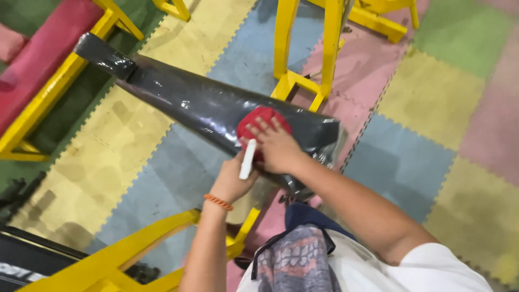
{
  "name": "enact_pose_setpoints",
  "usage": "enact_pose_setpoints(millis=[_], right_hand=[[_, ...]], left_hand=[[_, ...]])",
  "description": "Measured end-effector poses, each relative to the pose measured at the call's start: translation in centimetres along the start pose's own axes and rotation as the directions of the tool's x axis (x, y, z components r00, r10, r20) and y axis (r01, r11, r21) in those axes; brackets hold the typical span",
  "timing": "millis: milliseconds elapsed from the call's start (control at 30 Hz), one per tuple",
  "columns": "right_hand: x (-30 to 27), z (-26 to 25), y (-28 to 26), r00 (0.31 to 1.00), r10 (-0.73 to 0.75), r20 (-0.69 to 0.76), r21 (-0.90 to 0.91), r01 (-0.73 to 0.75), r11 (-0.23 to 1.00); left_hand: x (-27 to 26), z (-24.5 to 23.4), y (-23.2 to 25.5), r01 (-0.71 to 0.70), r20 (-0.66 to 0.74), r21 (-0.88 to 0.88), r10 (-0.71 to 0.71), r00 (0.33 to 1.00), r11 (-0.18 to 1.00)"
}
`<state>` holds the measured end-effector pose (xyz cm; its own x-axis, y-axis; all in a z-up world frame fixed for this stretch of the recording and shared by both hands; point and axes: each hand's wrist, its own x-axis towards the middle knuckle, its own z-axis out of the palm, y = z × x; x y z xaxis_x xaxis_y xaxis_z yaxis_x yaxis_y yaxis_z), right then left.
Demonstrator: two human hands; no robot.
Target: Wiping down and cleaning various parts of gym machinery using a spray bottle and cloth.
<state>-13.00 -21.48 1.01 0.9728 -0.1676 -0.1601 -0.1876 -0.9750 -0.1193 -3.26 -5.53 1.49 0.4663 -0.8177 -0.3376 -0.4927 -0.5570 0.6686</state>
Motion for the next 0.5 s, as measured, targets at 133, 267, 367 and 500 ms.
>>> enact_pose_setpoints(millis=[133,267,367,500], right_hand=[[0.9,1.0,1.1,0.989,-0.119,0.086,-0.024,0.122,0.992],[0.3,0.0,1.7,0.974,-0.179,0.14,-0.022,0.183,0.983],[-0.2,-1.1,1.3,0.972,-0.165,0.166,-0.027,0.171,0.985],[-0.2,-1.5,1.3,0.97,-0.162,0.178,-0.007,0.166,0.986]], left_hand=[[0.4,-0.3,2.2,0.129,-0.003,0.048,-0.129,0.992,0.991],[0.6,0.1,3.6,0.253,-0.059,0.034,-0.25,0.966,0.967],[0.4,0.7,4.0,0.293,-0.082,0.02,-0.29,0.953,0.956],[-0.1,0.8,4.3,0.317,-0.116,-0.027,-0.318,0.941,0.948]])
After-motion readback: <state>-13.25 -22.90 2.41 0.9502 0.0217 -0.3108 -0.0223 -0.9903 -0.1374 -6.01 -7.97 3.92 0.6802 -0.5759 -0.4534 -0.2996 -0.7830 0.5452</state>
